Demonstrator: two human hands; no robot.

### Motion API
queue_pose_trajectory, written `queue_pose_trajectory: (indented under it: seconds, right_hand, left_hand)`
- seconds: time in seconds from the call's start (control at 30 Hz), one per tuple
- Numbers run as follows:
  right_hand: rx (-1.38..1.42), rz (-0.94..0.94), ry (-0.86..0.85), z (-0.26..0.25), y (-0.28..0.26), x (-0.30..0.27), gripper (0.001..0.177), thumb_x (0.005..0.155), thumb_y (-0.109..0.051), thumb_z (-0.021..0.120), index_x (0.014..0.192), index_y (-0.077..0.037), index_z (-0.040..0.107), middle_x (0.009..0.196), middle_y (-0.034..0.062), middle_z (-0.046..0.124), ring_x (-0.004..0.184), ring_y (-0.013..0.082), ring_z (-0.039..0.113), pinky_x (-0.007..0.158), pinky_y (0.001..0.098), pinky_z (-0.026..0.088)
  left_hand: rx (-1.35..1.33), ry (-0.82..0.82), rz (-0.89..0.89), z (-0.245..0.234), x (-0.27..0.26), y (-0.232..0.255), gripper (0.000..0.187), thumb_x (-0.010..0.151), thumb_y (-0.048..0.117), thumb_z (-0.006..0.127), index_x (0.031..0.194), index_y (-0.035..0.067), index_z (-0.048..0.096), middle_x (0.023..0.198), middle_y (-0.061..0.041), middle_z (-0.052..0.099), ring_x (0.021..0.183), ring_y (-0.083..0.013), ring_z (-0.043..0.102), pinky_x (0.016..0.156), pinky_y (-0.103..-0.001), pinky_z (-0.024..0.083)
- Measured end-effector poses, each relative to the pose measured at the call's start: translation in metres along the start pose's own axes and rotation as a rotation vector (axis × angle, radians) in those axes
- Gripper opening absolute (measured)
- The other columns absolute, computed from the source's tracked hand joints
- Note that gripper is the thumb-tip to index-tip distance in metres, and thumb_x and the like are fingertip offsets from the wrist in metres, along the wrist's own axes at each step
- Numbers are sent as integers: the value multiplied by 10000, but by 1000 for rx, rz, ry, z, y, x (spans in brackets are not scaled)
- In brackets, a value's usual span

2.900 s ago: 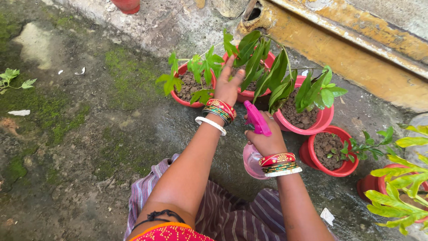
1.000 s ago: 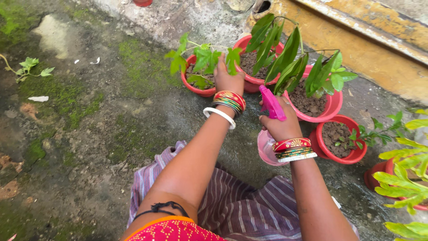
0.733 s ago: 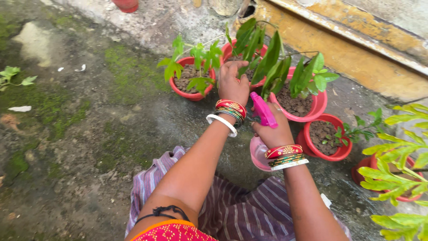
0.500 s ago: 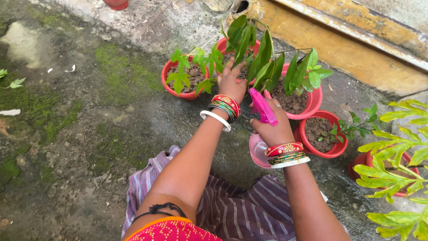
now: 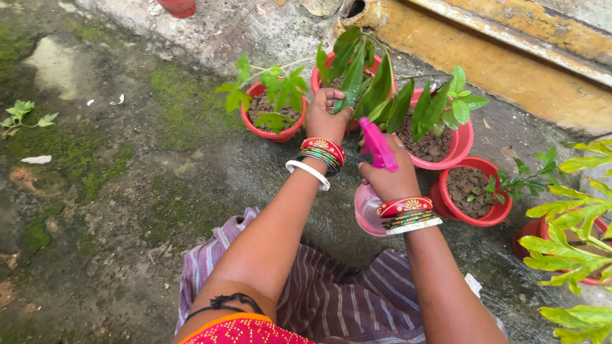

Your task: The person sprays water from a pink spray bottle onto the leaves and soil of several small potted plants sitting on a concrete floor. They touch the leaves and move the bottle between different pots.

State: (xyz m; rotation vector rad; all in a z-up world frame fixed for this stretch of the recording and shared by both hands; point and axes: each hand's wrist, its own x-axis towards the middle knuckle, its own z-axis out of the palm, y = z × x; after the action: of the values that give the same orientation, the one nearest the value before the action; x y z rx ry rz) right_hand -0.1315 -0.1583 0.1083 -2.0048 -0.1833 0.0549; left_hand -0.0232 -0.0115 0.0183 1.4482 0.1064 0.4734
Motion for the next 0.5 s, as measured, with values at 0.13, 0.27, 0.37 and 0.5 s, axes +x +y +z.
queue_pose_trajectory:
  seconds: [0.13,0.27,0.37,0.5]
  right_hand:
    - [-81,-81,85,2,15,3,357,734,-1,732,1085,-11,665,1012,124,597,733,214,694,598,329,590]
    - [-151,-121,100,2,16,3,376,724,-8,741,1094,-4,674,998,131,599,712,216,687,606,331,569]
    - [-4,6,62,3,3,-2,404,703,-10,703,1104,-18,652,1018,112,579,628,223,681,549,334,559]
    - [-11,37,26,5,-2,-6,379,703,-6,685,1080,-19,654,1010,109,603,585,237,679,543,335,547]
  left_hand:
    - [97,11,43,-8,-6,18,372,754,-75,773,1061,73,623,1028,-48,707,917,-142,690,810,-276,571]
    - [106,1,28,-11,-8,30,424,741,-108,739,1106,81,635,1069,-56,700,914,-162,705,802,-290,586]
    - [106,-8,-19,-12,-8,32,455,745,-142,701,1136,81,633,1140,-69,655,926,-173,712,797,-300,614]
    - [82,5,125,-8,-8,26,536,710,-190,713,1165,76,620,1209,-97,620,1057,-195,690,885,-311,600]
